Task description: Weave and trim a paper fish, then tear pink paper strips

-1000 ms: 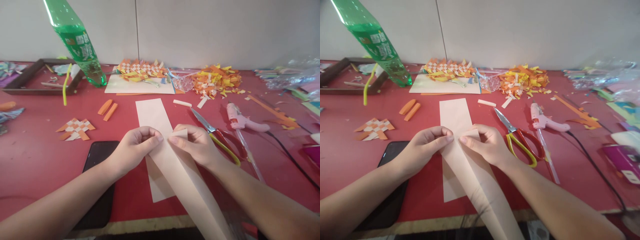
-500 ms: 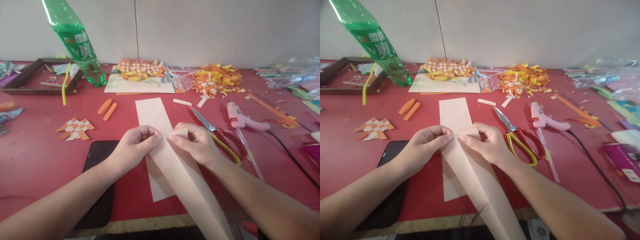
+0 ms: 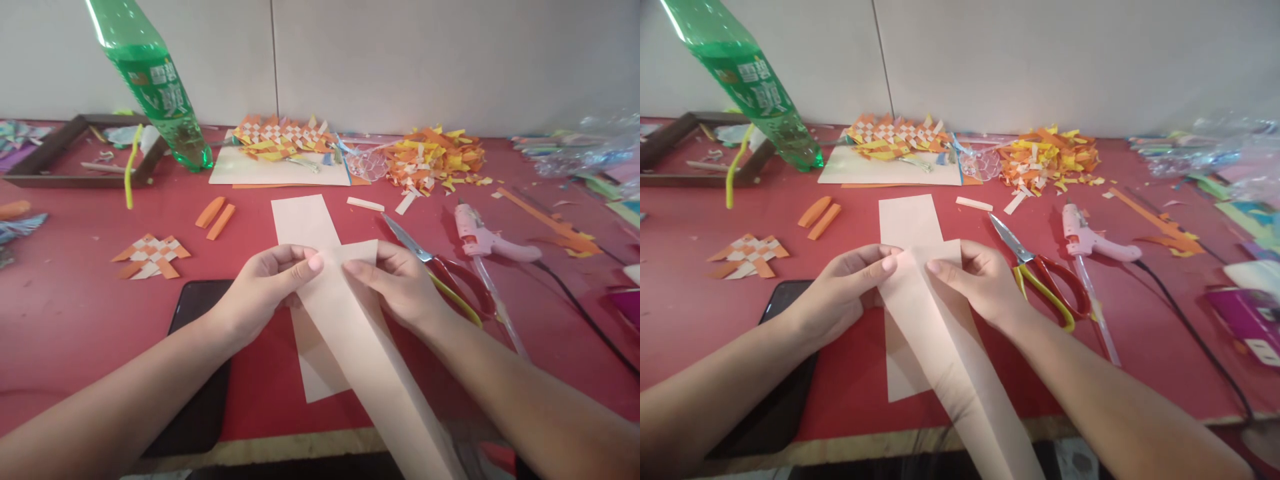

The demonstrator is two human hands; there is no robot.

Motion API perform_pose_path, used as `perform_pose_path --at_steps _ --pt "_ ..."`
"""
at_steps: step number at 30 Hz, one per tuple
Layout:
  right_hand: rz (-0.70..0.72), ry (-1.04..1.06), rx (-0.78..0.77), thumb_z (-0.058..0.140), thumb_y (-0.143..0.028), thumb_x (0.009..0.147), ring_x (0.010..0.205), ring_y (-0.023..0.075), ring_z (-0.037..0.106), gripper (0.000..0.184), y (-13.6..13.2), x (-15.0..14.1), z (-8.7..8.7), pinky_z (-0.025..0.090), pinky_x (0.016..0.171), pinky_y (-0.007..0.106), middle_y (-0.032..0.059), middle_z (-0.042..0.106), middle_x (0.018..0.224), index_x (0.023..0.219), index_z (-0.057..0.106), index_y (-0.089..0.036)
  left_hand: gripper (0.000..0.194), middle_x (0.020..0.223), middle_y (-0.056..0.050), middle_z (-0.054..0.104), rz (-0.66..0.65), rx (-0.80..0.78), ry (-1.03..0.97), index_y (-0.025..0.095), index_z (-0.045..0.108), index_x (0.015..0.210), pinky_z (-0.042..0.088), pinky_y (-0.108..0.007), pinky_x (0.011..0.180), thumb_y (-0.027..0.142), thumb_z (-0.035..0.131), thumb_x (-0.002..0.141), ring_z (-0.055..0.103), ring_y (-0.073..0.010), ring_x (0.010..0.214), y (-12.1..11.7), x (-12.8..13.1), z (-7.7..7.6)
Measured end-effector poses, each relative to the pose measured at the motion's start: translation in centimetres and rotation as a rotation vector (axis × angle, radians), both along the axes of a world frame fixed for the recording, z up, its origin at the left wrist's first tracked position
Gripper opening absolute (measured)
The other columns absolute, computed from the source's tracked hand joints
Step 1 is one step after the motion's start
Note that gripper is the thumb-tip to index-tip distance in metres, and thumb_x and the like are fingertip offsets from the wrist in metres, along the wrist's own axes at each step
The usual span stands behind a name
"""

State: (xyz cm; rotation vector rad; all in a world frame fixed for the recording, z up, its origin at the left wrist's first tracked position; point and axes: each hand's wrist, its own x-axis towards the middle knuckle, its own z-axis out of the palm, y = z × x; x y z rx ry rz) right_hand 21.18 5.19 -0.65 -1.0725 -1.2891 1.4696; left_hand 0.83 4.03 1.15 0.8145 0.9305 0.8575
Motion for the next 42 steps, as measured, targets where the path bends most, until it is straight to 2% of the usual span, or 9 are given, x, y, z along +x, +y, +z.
perform_pose_path --at_steps 3,8,12,16,29,33,35,39,42 --pt "-0.014 0.033 -0.016 0.078 -0.034 0.079 0.083 0.0155 0.072 0.013 -0.09 -0.04 0.05 0.058 0.074 0.027 -0.0006 0.078 0.093 0.091 0.076 -0.028 0.029 0.072 0.001 0.065 -0.03 -0.044 0.031 0.015 0.067 0.079 0.047 -0.018 0.059 0.042 0.078 0.077 0.06 -0.0076 0.063 0.0 -0.01 -0.08" --pt "0.023 0.018 -0.035 0.076 -0.035 0.08 0.087 0.0161 0.073 0.017 -0.25 -0.05 0.02 0.059 0.076 0.027 0.0006 0.078 0.099 0.096 0.076 -0.028 0.031 0.068 0.001 0.065 0.105 0.043 0.116 0.015 0.062 0.069 0.045 -0.016 0.058 0.039 0.08 0.076 0.058 -0.0064 0.06 -0.07 0.03 -0.36" --pt "-0.009 0.0 0.057 0.077 -0.032 0.081 0.087 0.013 0.072 0.014 -0.24 -0.17 -0.12 0.058 0.075 0.022 -0.0029 0.078 0.097 0.095 0.076 -0.031 0.03 0.067 0.002 0.065 0.134 0.072 0.109 0.015 0.062 0.068 0.044 -0.016 0.058 0.037 0.08 0.075 0.058 -0.0062 0.061 -0.07 0.01 -0.4" --pt "-0.017 -0.017 0.095 0.076 -0.031 0.081 0.086 0.0132 0.072 0.013 -0.21 -0.33 -0.08 0.058 0.075 0.023 -0.003 0.077 0.095 0.094 0.076 -0.031 0.03 0.067 0.002 0.065 0.15 0.07 0.095 0.015 0.062 0.066 0.046 -0.017 0.059 0.036 0.081 0.075 0.059 -0.0074 0.062 -0.02 0.02 -0.4" --pt "-0.03 -0.007 0.093 0.076 -0.031 0.082 0.085 0.0132 0.072 0.013 -0.24 -0.27 -0.21 0.058 0.074 0.023 -0.0031 0.077 0.094 0.094 0.075 -0.031 0.031 0.065 0.003 0.064 0.188 0.062 0.117 0.016 0.061 0.064 0.045 -0.017 0.059 0.037 0.081 0.075 0.058 -0.007 0.061 -0.13 0.11 -0.4" --pt "-0.043 0.012 0.112 0.076 -0.031 0.082 0.088 0.0127 0.071 0.013 -0.24 -0.17 -0.35 0.057 0.078 0.023 -0.0037 0.077 0.096 0.095 0.075 -0.032 0.028 0.069 0.002 0.067 0.207 0.049 0.103 0.016 0.064 0.066 0.048 -0.017 0.06 0.036 0.081 0.075 0.061 -0.0077 0.063 -0.07 0.06 -0.47" --pt "-0.047 0.014 0.106 0.076 -0.032 0.082 0.09 0.0132 0.072 0.014 -0.22 -0.09 -0.46 0.057 0.08 0.024 -0.0035 0.077 0.097 0.095 0.075 -0.032 0.026 0.071 0.001 0.069 0.178 0.047 0.084 0.016 0.066 0.07 0.05 -0.019 0.062 0.038 0.079 0.077 0.063 -0.0098 0.065 -0.05 -0.02 -0.47" --pt "-0.069 0.033 0.035 0.075 -0.034 0.082 0.088 0.0172 0.072 0.017 -0.13 -0.1 -0.69 0.058 0.077 0.03 -0.0011 0.077 0.096 0.098 0.074 -0.03 0.028 0.076 -0.003 0.071 -0.008 0.055 0.028 0.017 0.072 0.082 0.053 -0.025 0.067 0.044 0.071 0.083 0.066 -0.0148 0.071 -0.22 -0.12 -0.25" --pt "-0.099 0.066 -0.004 0.076 -0.036 0.08 0.085 0.019 0.072 0.017 -0.08 -0.18 -0.79 0.059 0.075 0.034 -0.0003 0.077 0.094 0.095 0.074 -0.029 0.024 0.078 -0.002 0.072 -0.034 0.072 0.078 0.017 0.073 0.082 0.052 -0.024 0.067 0.041 0.074 0.081 0.064 -0.0134 0.069 -0.34 -0.05 -0.16"
